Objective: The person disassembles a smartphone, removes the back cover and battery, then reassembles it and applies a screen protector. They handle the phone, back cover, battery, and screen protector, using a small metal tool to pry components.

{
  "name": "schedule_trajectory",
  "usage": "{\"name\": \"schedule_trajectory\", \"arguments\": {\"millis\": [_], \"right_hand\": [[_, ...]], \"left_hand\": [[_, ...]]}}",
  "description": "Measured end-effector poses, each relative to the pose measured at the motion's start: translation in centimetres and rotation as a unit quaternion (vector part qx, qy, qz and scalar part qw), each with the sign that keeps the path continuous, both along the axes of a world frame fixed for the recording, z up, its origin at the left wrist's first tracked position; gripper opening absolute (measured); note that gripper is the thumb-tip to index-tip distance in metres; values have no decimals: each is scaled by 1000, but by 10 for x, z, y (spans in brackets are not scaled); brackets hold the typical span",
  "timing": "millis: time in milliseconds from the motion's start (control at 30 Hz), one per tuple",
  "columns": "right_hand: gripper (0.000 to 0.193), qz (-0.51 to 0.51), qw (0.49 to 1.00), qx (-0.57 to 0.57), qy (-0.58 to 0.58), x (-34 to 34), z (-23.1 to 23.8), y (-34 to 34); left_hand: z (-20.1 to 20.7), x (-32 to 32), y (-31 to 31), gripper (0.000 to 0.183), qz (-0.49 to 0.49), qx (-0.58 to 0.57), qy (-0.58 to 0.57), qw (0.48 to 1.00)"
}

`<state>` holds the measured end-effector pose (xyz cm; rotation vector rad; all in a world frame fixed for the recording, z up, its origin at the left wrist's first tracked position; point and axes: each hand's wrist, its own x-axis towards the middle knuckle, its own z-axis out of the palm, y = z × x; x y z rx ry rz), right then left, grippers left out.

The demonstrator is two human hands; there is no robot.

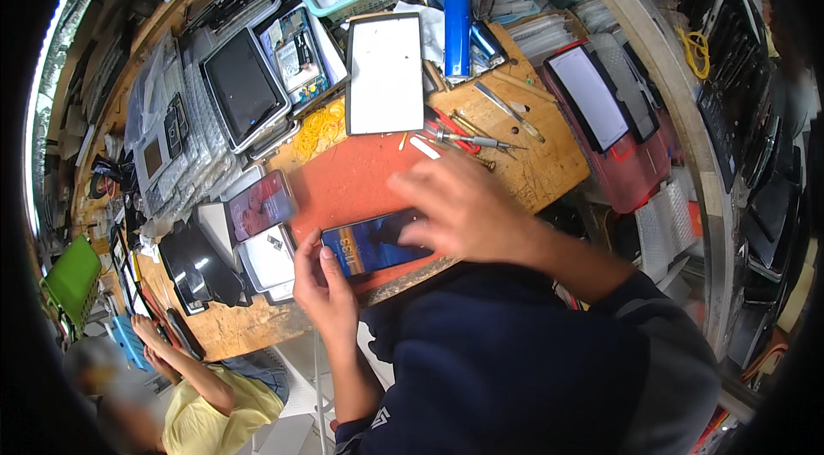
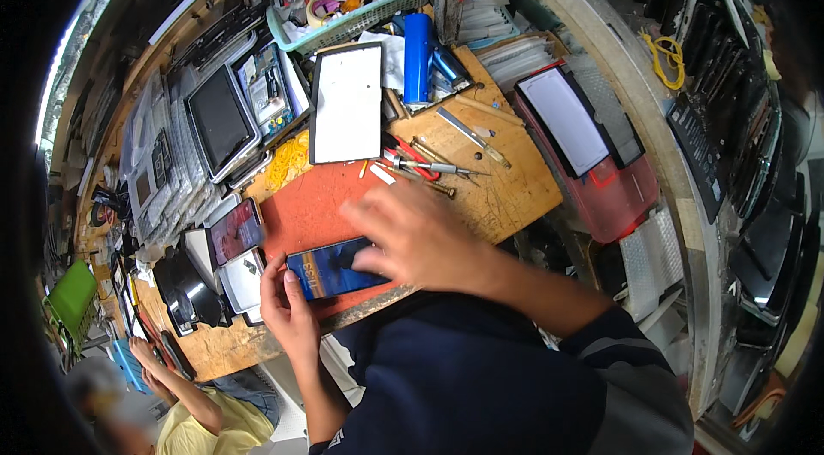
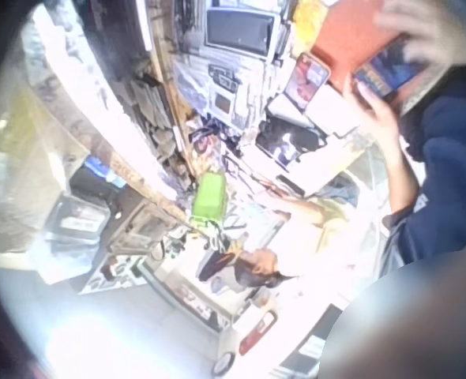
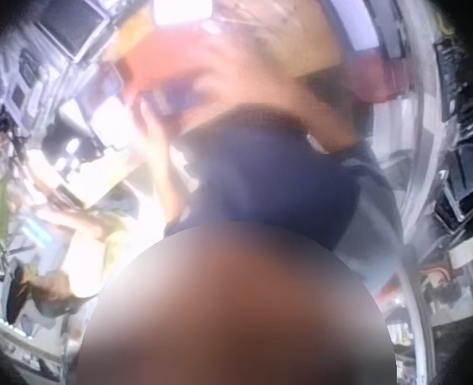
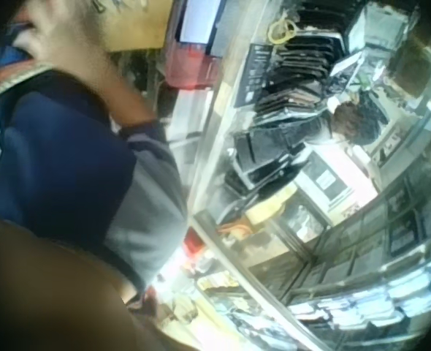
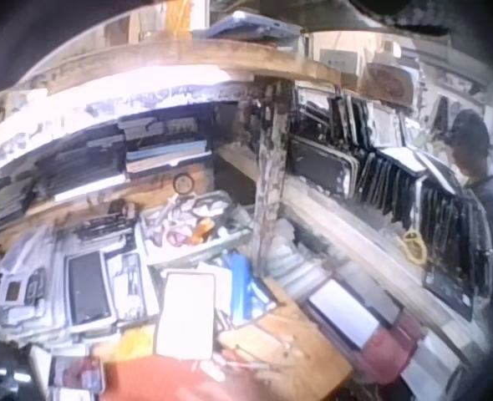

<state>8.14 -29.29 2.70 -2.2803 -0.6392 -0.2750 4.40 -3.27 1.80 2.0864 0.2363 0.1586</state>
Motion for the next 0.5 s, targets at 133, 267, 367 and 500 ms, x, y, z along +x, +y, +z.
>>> {"name": "schedule_trajectory", "arguments": {"millis": [133, 267, 367, 500], "right_hand": [[23, -138, 976, -163, -51, 29, -5, -53], [12, -98, 979, -161, -79, 42, -2, -62], [13, -132, 989, -10, -63, 36, 9, -57], [16, -143, 987, 76, -2, 19, 15, -59]], "left_hand": [[20, -4, -2, 41, -110, 202, -36, 972], [19, 15, -14, 86, -360, 253, -31, 897], [16, 24, -16, 90, -387, 255, -72, 883], [20, 28, -13, 89, -371, 206, -60, 903]]}}
